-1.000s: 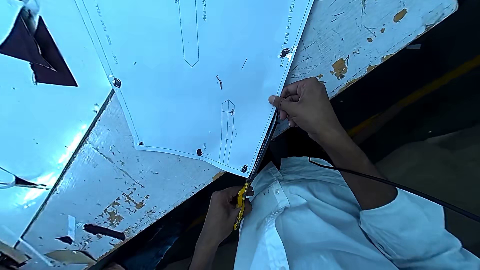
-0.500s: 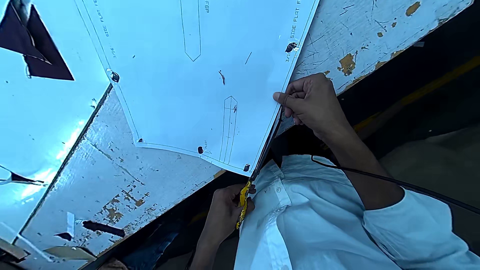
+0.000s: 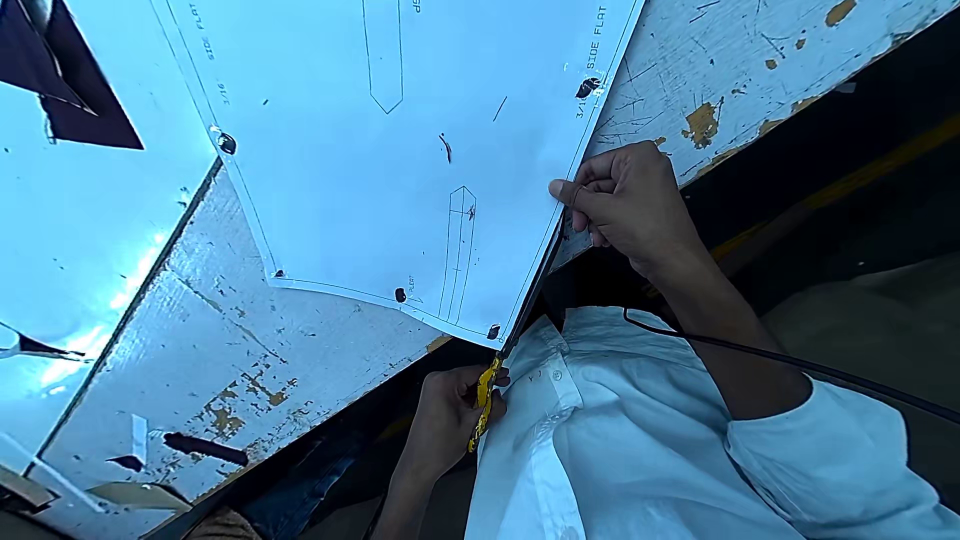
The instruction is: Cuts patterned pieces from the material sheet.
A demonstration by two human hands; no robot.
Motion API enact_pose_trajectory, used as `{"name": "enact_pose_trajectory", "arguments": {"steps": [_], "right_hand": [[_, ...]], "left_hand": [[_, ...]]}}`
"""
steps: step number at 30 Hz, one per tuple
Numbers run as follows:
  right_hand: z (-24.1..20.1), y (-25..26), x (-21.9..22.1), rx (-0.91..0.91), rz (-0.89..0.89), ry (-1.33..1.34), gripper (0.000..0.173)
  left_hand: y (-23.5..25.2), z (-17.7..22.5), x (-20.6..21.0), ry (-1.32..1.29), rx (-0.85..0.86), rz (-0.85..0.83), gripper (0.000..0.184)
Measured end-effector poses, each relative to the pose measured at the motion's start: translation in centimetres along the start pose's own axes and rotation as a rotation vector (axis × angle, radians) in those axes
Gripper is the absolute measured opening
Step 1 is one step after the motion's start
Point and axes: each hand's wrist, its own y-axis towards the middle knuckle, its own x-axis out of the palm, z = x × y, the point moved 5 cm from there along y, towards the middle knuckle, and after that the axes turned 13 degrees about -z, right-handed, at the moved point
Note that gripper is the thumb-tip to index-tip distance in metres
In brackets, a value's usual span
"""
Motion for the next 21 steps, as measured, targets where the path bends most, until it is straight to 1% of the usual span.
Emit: {"name": "enact_pose_trajectory", "arguments": {"steps": [5,8,11,15,18,21], "right_hand": [[-0.1,0.1,0.0,-0.004,-0.004,-0.002,0.021],[-0.1,0.1,0.0,-0.004,0.003,-0.002,0.022],[-0.1,0.2,0.0,-0.01,0.0,0.011,0.022],[-0.2,0.3,-0.5,-0.021,-0.002,0.037,0.022],[-0.6,0.3,-1.3,-0.024,0.002,0.037,0.021],[-0.5,0.4,-1.7,-0.018,-0.031,0.031,0.023]], "left_hand": [[0.1,0.1,-0.1,-0.01,-0.002,0.016,0.019],[-0.2,-0.3,-0.1,-0.018,-0.017,-0.007,0.019],[-2.2,-1.4,0.1,0.019,-0.009,-0.038,0.018],[-6.0,-2.3,0.3,0.118,0.039,0.015,0.015],[-8.0,-1.1,0.3,0.141,0.054,0.051,0.015],[-9.1,0.6,0.4,0.139,0.107,0.09,0.014]]}}
